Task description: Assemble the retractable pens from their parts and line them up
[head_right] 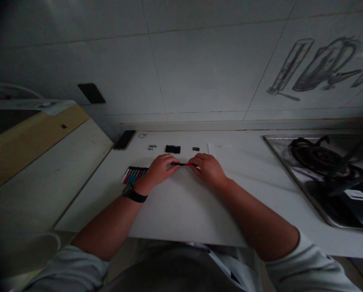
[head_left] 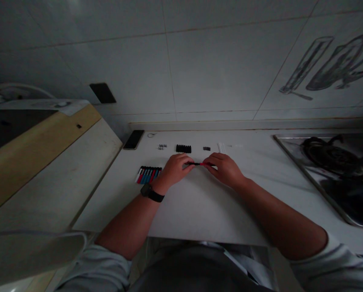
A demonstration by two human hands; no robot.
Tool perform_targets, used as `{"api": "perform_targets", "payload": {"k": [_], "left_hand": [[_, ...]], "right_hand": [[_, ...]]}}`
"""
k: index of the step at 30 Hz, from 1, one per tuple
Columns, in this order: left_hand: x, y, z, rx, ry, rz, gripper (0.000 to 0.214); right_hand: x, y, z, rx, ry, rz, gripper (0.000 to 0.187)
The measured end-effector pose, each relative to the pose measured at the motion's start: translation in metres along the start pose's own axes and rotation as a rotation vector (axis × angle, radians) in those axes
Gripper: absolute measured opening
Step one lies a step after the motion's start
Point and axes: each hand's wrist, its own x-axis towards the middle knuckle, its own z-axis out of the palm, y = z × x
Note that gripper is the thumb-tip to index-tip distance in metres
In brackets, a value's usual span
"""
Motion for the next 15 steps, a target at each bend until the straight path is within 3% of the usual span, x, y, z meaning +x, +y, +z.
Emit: {"api": "perform_targets", "payload": {"k": [15], "left_hand": [[0.0,0.0016,0.0012,-0.012,-0.115,-0.006,0.025]], "right_hand": [[-0.0002,-0.0037,-0.0004,-0.048,0.075,-0.124,0.019]]}}
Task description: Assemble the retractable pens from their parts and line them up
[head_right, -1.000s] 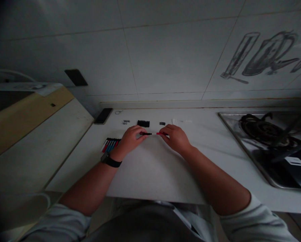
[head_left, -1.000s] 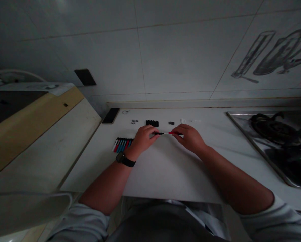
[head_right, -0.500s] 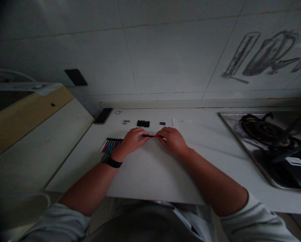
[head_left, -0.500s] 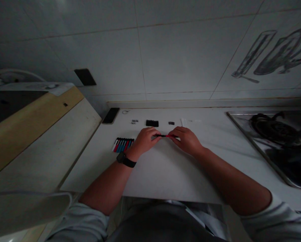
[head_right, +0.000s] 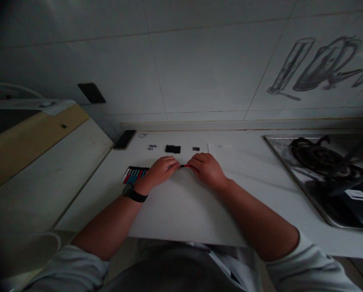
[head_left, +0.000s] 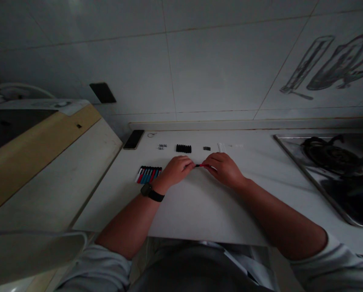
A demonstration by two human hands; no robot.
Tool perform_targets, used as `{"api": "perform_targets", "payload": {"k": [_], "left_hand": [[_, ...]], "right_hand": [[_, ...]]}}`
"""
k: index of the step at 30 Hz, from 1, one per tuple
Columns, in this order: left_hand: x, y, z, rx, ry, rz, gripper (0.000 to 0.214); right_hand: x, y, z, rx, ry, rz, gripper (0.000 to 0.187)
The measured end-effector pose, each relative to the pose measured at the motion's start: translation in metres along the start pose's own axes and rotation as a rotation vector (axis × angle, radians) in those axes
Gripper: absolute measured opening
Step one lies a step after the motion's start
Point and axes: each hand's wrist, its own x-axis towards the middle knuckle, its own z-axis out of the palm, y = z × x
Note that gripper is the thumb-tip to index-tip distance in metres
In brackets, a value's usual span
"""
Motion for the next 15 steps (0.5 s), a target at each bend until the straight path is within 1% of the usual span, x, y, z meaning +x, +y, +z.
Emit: {"api": "perform_targets", "payload": {"k": [6,12,15], "left_hand": [[0.0003,-0.0011,0.0017,-0.018,-0.016,-0.038,0.027],[-0.0004,0.0002,-0.001,-0.067,0.055,-0.034,0.006],[-0.0015,0.0012,-0.0024,-0.064,0.091,-0.022,0.007]], "right_hand": [[-0.0002,0.0006,0.0004,0.002,0.004,-0.009,0.019],[-0.0016,0.0024,0.0032,0.014,-0.056,0.043,0.018],[-0.0015,0.0026,0.004,0.021,-0.049,0.053,0.019]]}}
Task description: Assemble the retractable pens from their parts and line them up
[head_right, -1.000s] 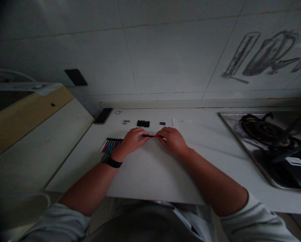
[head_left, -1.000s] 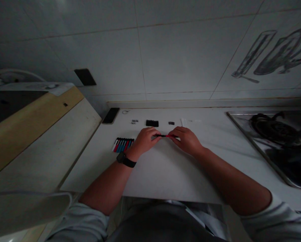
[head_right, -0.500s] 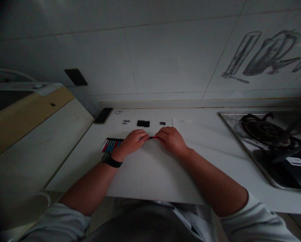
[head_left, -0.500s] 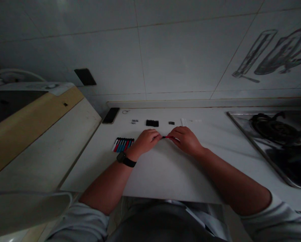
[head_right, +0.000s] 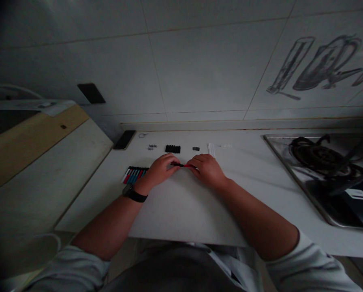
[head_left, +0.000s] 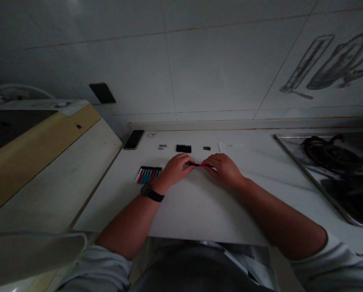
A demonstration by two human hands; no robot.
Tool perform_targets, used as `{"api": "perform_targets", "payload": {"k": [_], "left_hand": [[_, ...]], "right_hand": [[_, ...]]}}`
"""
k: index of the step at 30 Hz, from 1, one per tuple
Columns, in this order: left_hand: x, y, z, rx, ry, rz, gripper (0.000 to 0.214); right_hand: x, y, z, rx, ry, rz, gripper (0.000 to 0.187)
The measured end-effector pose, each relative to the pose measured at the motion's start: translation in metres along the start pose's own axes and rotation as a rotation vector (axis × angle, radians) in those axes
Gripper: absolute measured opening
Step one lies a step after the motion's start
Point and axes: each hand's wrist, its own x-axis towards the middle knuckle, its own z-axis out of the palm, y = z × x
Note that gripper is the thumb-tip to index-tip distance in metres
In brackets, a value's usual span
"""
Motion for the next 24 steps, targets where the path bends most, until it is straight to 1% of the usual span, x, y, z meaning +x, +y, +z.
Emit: {"api": "perform_targets", "payload": {"k": [3,4,6,10,12,15,16,18,19,21,24], "left_hand": [[-0.0014,0.0008,-0.0016,-0.014,0.033,-0.018,0.019],[-0.0017,0.0009,-0.0021,-0.016,0.035,-0.024,0.019],[-0.0018,0.0007,-0.003,-0.016,0.018,-0.025,0.02],[-0.0007,-0.0005,-0.0029,-0.004,-0.033,-0.014,0.032],[-0.0003,-0.0003,-0.0021,-0.01,-0.04,-0.016,0.028],[-0.0008,0.0015,-0.0014,-0.043,-0.011,-0.02,0.01],[-0.0011,0.0021,-0.0014,-0.053,0.002,-0.02,0.011],[-0.0016,0.0024,-0.0017,-0.063,0.016,-0.02,0.02],[-0.0017,0.002,-0.0018,-0.061,0.014,-0.021,0.019],[-0.0015,0.0001,-0.0017,-0.053,-0.008,-0.019,0.016],[-0.0008,-0.0032,-0.0007,-0.046,-0.058,0.008,0.027]], "right_hand": [[0.0004,-0.0004,-0.0013,0.007,0.023,0.002,0.019],[0.0005,-0.0005,-0.0019,0.009,0.026,0.002,0.019],[0.0006,-0.0008,-0.0029,0.009,0.029,-0.002,0.019],[0.0006,-0.0012,-0.0032,0.016,0.016,-0.01,0.019],[0.0005,-0.0006,-0.0027,0.021,0.006,-0.012,0.02],[0.0001,0.0015,-0.0016,0.015,0.008,-0.011,0.02],[-0.0001,0.0023,-0.0012,0.01,0.011,-0.008,0.02],[-0.0003,0.0033,-0.0005,0.002,0.016,-0.003,0.02],[-0.0003,0.0035,-0.0003,0.0,0.018,-0.001,0.019],[-0.0002,0.003,-0.0002,-0.002,0.019,-0.003,0.019],[0.0003,0.0013,-0.0007,-0.003,0.018,-0.01,0.018]]}}
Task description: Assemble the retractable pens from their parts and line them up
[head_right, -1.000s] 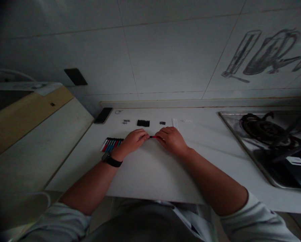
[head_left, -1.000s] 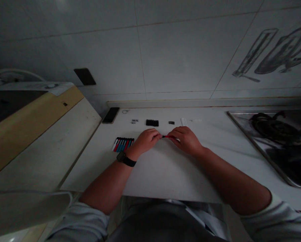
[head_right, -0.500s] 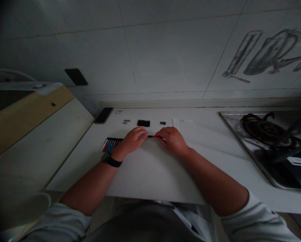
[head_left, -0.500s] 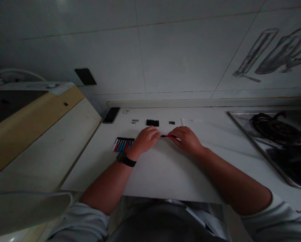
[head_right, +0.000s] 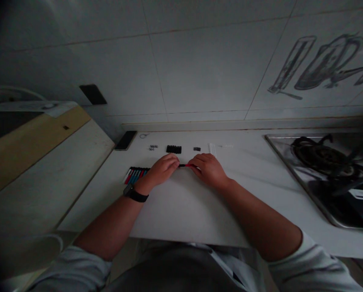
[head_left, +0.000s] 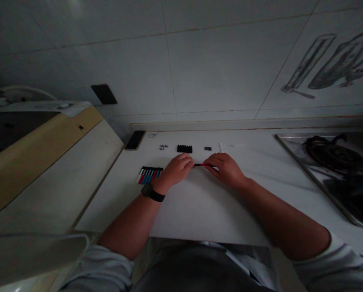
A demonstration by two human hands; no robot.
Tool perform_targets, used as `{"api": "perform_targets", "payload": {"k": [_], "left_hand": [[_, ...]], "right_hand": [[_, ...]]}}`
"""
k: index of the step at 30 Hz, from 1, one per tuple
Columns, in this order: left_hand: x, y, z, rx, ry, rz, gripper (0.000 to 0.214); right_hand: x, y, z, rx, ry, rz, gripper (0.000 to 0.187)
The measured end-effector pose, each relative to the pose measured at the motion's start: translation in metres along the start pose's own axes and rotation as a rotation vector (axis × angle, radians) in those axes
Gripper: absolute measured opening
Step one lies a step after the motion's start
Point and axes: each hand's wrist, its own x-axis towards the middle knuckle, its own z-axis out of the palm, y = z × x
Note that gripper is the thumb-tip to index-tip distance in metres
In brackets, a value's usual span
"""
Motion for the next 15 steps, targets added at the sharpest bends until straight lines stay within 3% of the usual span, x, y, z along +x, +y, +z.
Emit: {"api": "perform_targets", "payload": {"k": [4,8,12,15], "left_hand": [[-0.0005,0.0002,0.0004,0.006,0.014,-0.007,0.01],[-0.0012,0.0027,-0.0006,-0.007,0.048,-0.028,0.017],[0.0,0.0011,-0.0003,-0.003,-0.004,-0.002,0.027],[-0.0003,-0.0003,0.0004,-0.001,-0.003,0.011,0.018]], "right_hand": [[0.0007,-0.001,-0.0012,0.003,0.001,0.001,0.018],[0.0007,-0.0011,-0.0017,0.008,0.011,0.009,0.017],[0.0005,-0.0014,-0.0012,0.016,0.002,0.004,0.017],[0.0006,-0.0014,-0.0013,0.017,-0.002,0.007,0.017]]}}
